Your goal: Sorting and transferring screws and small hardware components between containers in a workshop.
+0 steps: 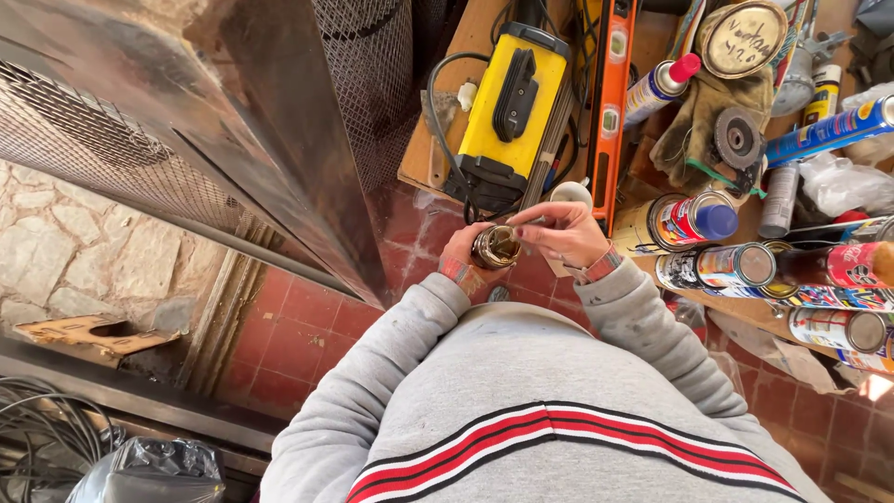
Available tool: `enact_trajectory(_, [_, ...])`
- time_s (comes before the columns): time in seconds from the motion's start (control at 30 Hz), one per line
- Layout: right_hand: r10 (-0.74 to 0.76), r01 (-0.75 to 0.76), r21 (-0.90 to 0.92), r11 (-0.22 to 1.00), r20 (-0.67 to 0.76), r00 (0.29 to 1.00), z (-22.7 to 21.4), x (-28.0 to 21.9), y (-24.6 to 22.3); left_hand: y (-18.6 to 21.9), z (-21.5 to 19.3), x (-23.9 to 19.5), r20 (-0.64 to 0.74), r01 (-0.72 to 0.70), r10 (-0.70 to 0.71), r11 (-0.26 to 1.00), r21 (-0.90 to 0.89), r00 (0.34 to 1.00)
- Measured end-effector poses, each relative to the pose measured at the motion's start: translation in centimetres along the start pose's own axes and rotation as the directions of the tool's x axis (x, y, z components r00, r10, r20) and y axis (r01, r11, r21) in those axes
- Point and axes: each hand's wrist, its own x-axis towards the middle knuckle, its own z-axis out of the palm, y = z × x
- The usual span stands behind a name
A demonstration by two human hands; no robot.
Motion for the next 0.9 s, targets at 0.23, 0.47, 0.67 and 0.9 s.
enact_trajectory(0.23, [-0.271, 0.276, -0.013, 0.961, -0.247, 0.93, 3.7, -0.8, -0.3, 0.9, 0.2, -0.2, 0.035, 0.017, -0.014, 0.997, -0.079, 0.999])
enact_trajectory(0.47, [-0.458, 0.39, -0.344, 0.854, -0.143, 0.877, 3.5, -1.5, -0.8, 0.8, -0.1, -0.4, 0.033, 0.043, -0.038, 0.987, -0.157, 0.999])
enact_trajectory(0.67, [-0.531, 0.419, -0.592, 0.688, -0.016, 0.847, 4.5, -2.1, -2.5, -0.6, 0.6, -0.5, -0.041, -0.042, 0.042, 0.999, 0.01, 0.998])
enact_trajectory(0.9, [-0.565, 0.403, -0.544, 0.736, -0.166, 0.808, 2.7, -2.2, -2.0, 0.6, -0.2, -1.1, -0.021, 0.031, -0.033, 0.996, -0.08, 0.999])
